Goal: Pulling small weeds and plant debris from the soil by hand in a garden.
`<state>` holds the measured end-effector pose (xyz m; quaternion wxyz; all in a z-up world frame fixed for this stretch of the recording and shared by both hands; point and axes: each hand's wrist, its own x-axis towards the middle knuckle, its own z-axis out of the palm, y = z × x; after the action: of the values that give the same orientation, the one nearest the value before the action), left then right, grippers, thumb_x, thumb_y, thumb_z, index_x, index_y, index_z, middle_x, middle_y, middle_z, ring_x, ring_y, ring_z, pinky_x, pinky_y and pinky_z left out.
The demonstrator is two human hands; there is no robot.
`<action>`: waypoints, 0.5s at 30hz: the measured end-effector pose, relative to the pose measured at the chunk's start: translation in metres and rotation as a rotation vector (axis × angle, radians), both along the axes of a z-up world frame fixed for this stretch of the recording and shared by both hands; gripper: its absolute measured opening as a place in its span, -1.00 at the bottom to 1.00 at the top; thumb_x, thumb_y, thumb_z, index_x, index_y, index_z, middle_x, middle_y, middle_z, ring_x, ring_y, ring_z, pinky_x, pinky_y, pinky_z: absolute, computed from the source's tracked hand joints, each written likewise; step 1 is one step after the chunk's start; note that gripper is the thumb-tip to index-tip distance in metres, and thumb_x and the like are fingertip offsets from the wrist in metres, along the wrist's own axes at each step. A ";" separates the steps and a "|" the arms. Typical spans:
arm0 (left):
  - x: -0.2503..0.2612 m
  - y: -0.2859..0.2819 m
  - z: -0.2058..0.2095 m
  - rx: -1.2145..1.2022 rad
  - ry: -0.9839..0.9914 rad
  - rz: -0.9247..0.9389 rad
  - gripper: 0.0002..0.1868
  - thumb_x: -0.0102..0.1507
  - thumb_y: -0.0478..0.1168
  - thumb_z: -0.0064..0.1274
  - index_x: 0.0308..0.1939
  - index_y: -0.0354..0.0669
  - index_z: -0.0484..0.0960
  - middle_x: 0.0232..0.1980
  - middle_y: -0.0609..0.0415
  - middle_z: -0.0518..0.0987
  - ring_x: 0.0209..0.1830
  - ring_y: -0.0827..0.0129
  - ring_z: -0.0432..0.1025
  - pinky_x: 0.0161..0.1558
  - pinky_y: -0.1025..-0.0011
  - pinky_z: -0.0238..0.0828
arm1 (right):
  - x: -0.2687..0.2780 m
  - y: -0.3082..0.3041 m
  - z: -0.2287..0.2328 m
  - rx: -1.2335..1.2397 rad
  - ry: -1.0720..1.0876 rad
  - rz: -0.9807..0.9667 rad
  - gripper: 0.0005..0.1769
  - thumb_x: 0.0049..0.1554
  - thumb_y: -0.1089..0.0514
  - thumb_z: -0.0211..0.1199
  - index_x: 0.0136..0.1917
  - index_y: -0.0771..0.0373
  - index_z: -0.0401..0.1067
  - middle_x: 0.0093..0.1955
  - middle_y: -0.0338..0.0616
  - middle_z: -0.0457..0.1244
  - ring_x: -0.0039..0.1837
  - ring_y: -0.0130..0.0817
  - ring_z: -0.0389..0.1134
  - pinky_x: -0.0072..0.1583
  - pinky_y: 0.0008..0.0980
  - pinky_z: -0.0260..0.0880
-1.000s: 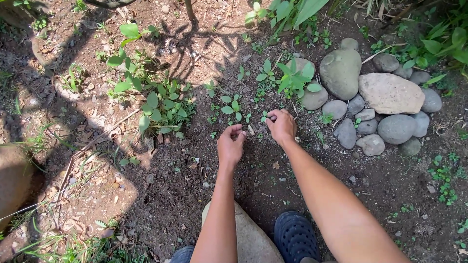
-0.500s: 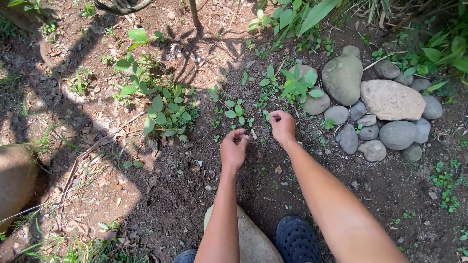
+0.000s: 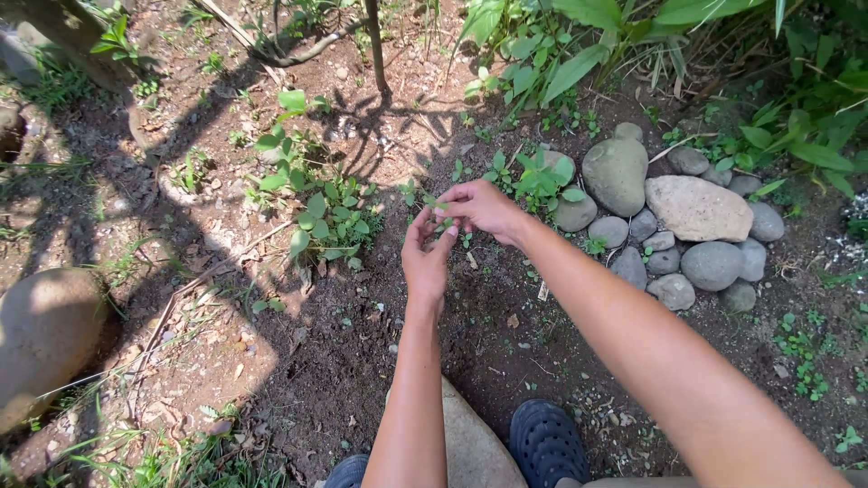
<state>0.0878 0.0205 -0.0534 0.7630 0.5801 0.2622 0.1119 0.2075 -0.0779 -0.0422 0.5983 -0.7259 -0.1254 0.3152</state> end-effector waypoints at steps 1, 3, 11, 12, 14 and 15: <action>-0.002 0.000 0.006 0.003 -0.010 0.005 -0.31 0.23 -0.28 0.23 0.45 -0.22 0.38 0.18 -0.12 0.58 -0.09 0.41 0.43 -0.05 0.36 0.45 | -0.002 0.002 0.014 0.003 -0.010 0.005 -0.74 0.12 0.29 0.36 0.09 0.42 0.53 -0.17 -0.10 0.38 -0.29 -0.60 0.28 -0.39 -0.75 0.32; -0.004 0.000 0.019 -0.047 -0.087 0.089 -0.47 0.25 -0.28 0.22 0.31 -0.26 0.52 0.06 -0.05 0.61 -0.14 0.44 0.48 -0.16 0.51 0.41 | -0.004 0.004 0.042 -0.036 -0.084 0.118 -0.80 0.06 0.24 0.42 -0.02 0.31 0.57 -0.25 -0.20 0.32 -0.29 -0.60 0.26 -0.40 -0.78 0.29; -0.027 -0.009 0.064 -0.099 -0.211 0.136 -0.61 0.20 -0.24 0.35 0.10 -0.21 0.68 -0.20 0.07 0.69 -0.28 0.59 0.47 -0.20 0.59 0.42 | -0.033 -0.009 0.142 -0.180 -0.207 0.251 -0.86 0.04 0.22 0.47 -0.12 0.31 0.62 -0.33 -0.18 0.28 -0.34 -0.55 0.23 -0.40 -0.66 0.26; -0.033 -0.011 0.076 -0.095 -0.223 0.128 -0.65 0.20 -0.25 0.35 0.06 -0.15 0.71 -0.24 0.10 0.70 -0.31 0.64 0.46 -0.18 0.59 0.41 | -0.041 -0.013 0.157 -0.198 -0.204 0.255 -0.86 0.06 0.25 0.45 -0.09 0.33 0.61 -0.31 -0.17 0.27 -0.32 -0.55 0.23 -0.39 -0.67 0.26; -0.040 -0.019 0.087 -0.076 -0.235 0.110 -0.68 0.21 -0.26 0.34 0.04 -0.15 0.73 -0.27 0.09 0.70 -0.33 0.62 0.44 -0.18 0.56 0.41 | -0.050 -0.024 0.172 -0.210 -0.220 0.249 -0.85 0.07 0.25 0.44 -0.07 0.34 0.62 -0.30 -0.16 0.28 -0.32 -0.53 0.24 -0.38 -0.63 0.27; -0.045 -0.022 0.092 -0.059 -0.238 0.093 -0.71 0.22 -0.26 0.32 0.03 -0.14 0.75 -0.30 0.08 0.70 -0.35 0.61 0.42 -0.17 0.52 0.40 | -0.055 -0.029 0.178 -0.222 -0.228 0.245 -0.84 0.08 0.25 0.43 -0.05 0.35 0.63 -0.29 -0.15 0.29 -0.32 -0.51 0.24 -0.37 -0.59 0.29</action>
<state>0.0432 -0.0016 0.0385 0.7994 0.5273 0.1997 0.2074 0.1528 -0.1068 0.1362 0.4537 -0.7978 -0.2439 0.3133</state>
